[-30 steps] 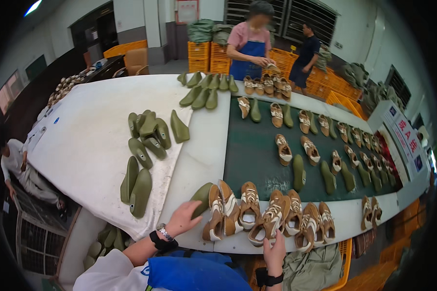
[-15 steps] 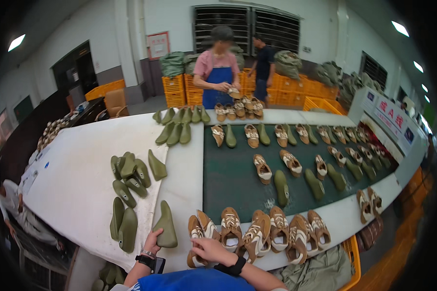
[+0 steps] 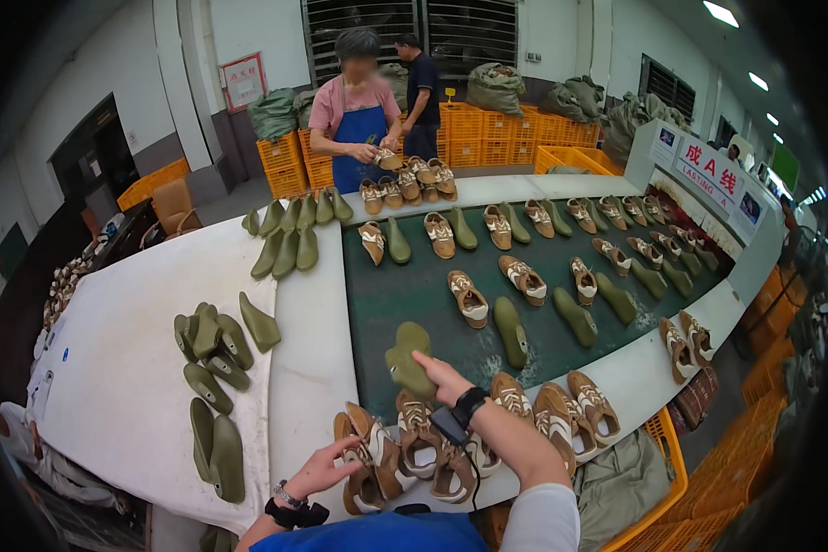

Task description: The person retrieves brown slip-on shoes from a large sack, inserts green shoe lasts into them, and places the assembled shoes onto a conveyor belt. The person repeats this process for multiple pairs of shoes throughout the clip.

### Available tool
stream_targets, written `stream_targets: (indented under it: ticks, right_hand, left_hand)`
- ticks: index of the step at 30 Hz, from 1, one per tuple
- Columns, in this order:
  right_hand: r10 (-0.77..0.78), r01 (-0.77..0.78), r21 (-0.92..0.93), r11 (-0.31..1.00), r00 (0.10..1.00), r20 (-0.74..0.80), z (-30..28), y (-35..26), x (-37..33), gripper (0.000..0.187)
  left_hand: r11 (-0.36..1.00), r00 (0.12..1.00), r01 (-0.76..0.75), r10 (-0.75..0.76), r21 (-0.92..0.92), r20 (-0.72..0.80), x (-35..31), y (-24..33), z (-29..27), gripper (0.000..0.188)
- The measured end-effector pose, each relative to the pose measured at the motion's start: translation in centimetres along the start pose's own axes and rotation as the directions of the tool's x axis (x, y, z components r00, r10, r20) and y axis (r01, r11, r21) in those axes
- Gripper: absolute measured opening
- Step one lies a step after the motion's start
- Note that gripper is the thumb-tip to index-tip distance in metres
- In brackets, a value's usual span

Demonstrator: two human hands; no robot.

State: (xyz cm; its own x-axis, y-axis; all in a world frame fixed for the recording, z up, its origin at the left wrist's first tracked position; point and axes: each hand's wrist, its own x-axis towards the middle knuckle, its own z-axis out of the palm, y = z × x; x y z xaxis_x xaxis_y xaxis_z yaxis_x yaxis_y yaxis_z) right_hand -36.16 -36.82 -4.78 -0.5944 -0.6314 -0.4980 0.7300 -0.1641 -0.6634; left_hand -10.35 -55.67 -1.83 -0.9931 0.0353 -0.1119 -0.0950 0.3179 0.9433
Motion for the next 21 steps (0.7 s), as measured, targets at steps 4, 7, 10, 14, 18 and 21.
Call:
stream_targets:
  ticks: [4, 7, 10, 14, 18, 21]
  right_hand:
    - [0.046, -0.097, -0.291, 0.952, 0.983, -0.175, -4.9, -2.7, 5.5, 0.060]
    - [-0.438, -0.026, -0.910, 0.413, 0.871, -0.224, -6.0, -3.2, 7.7, 0.082]
    - [-0.203, -0.014, -0.987, -0.163, 0.979, 0.020, -5.3, -1.7, 8.3, 0.082]
    - [-0.267, -0.217, -0.939, -0.266, 0.953, -0.144, -3.9, 0.6, 8.0, 0.079]
    - [-0.241, -0.215, -0.942, -0.258, 0.958, -0.153, -3.6, -0.7, 5.9, 0.061]
    - [-0.254, -0.008, -0.968, -0.251, 0.966, 0.058, -3.3, -2.5, 1.8, 0.048]
  left_hand:
    - [0.894, 0.973, -0.183, 0.225, 0.410, -0.057, -0.1, -3.4, 0.7, 0.048]
    - [0.897, 0.969, -0.177, 0.231, 0.405, -0.088, 0.1, -4.4, 1.4, 0.047]
    - [0.885, 0.968, -0.177, 0.237, 0.431, -0.088, 0.4, -4.2, 1.9, 0.045]
    - [0.850, 0.961, -0.206, 0.269, 0.485, -0.063, 0.2, -3.4, 2.1, 0.048]
    - [0.844, 0.954, -0.164, 0.267, 0.511, -0.134, -0.9, -4.0, 2.7, 0.060]
    - [0.858, 0.929, 0.005, 0.186, 0.513, -0.320, -1.4, -6.4, 3.8, 0.067]
